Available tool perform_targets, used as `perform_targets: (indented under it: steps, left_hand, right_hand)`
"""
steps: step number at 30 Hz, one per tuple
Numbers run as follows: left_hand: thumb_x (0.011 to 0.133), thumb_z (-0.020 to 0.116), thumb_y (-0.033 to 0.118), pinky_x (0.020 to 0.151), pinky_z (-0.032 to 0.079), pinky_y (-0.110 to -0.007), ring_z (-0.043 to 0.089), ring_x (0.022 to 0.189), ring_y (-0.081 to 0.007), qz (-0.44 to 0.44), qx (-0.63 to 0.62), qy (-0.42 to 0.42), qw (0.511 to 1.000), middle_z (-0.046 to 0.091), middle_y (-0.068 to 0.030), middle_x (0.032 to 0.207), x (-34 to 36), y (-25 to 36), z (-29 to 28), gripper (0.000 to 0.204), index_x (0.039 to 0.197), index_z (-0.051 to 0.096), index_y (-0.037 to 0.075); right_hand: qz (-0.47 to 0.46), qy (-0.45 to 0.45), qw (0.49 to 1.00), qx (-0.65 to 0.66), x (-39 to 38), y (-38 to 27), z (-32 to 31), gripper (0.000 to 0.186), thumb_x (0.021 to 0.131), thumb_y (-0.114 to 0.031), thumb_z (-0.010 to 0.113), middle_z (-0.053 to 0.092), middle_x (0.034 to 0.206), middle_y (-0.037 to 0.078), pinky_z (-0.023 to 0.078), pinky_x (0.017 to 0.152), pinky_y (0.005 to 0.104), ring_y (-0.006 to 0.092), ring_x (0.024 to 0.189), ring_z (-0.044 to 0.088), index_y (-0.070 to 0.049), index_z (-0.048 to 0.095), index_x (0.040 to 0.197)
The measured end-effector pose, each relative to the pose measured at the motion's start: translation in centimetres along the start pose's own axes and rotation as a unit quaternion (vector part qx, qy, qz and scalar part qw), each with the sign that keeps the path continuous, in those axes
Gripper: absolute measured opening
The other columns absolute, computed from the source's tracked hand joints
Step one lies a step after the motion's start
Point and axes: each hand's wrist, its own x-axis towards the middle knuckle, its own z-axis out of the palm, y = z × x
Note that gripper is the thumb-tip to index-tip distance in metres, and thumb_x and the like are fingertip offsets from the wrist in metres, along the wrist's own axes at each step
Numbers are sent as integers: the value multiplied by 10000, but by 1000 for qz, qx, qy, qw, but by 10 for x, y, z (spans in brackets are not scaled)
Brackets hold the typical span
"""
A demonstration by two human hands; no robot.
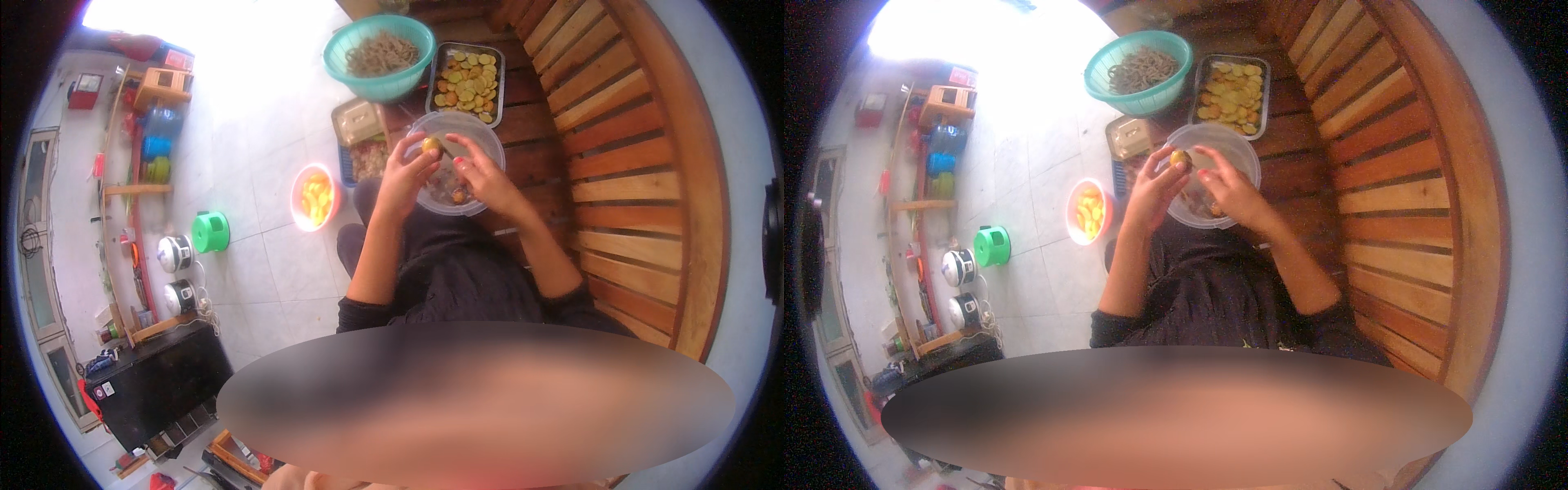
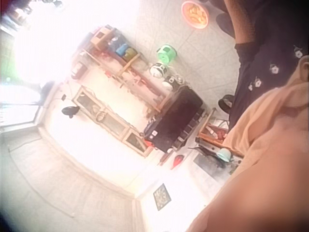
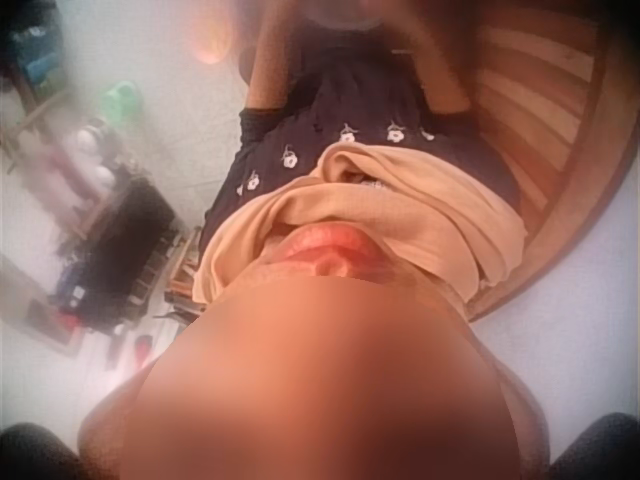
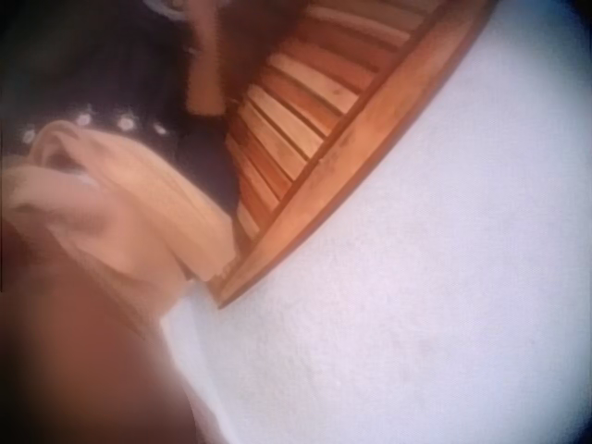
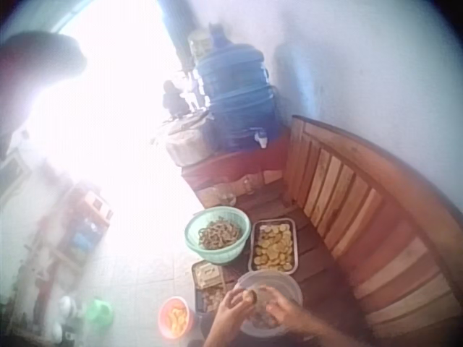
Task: The person sits on the floor and peels small round vegetables using a knife, placing the peels into a clear plastic container. Sliced pieces are visible in a nearby tray.
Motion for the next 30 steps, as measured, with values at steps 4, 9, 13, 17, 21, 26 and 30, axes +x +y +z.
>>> perform_targets:
  steps: [4, 9, 13, 17, 21, 26, 30]
  left_hand:
    - [879, 683, 44, 888, 521, -287, 619, 1052, -181, 5, -26, -20, 999, 605, -104, 1149, -2, 0, 0, 344, 1195, 555, -6]
    - [937, 611, 71, 1016, 477, -351, 593, 1142, -260, -2, -52, -55, 997, 578, -135, 1210, -7, 3, 0, 344, 1250, 507, -26]
    - [939, 602, 78, 1022, 475, -360, 590, 1155, -293, 2, -75, -60, 995, 576, -143, 1229, -5, 4, 3, 360, 1267, 506, -35]
    - [929, 616, 81, 1002, 492, -363, 584, 1174, -300, -13, -41, -60, 997, 569, -136, 1252, -5, 4, 6, 409, 1302, 497, -36]
    - [916, 636, 96, 899, 517, -313, 632, 1066, -251, 0, -47, -56, 997, 596, -145, 1194, -7, 4, 10, 424, 1299, 512, -37]
    - [886, 662, 78, 810, 515, -261, 641, 947, -174, 20, -28, -33, 999, 622, -116, 1169, -5, 2, 11, 417, 1272, 560, -43]
    - [879, 683, 82, 802, 509, -282, 635, 922, -164, 38, 74, -50, 995, 656, -109, 1117, -5, 2, 3, 409, 1249, 576, -56]
  right_hand:
    - [-63, 23, 993, -101, 3, 3, 8, 399, 998, -220, 490, 587, 1305, 219, 427, 1013, 389, 334, 1222, 565, -93, 518, 1376]
    - [-31, 50, 988, -143, 9, 14, -2, 386, 1003, -244, 481, 616, 1244, 230, 447, 987, 403, 376, 1164, 595, -85, 540, 1350]
    - [-32, 83, 984, -154, 7, 14, -8, 368, 1001, -239, 493, 652, 1105, 215, 477, 892, 402, 341, 1033, 636, -81, 520, 1332]
    - [6, 77, 994, -82, 2, -2, -11, 333, 996, -189, 503, 640, 936, 136, 479, 756, 347, 200, 826, 606, -86, 502, 1313]
    - [24, 16, 999, 27, -3, -22, -14, 363, 994, -150, 499, 617, 938, 84, 462, 721, 297, 117, 789, 535, -102, 498, 1354]
    - [-56, -47, 997, -21, -4, -29, -10, 437, 991, -152, 505, 635, 1041, 86, 486, 784, 302, 119, 856, 557, -113, 458, 1424]
    - [-71, -57, 993, -73, -5, -27, -7, 427, 973, -142, 506, 651, 1169, 161, 498, 867, 363, 246, 937, 635, -104, 495, 1399]
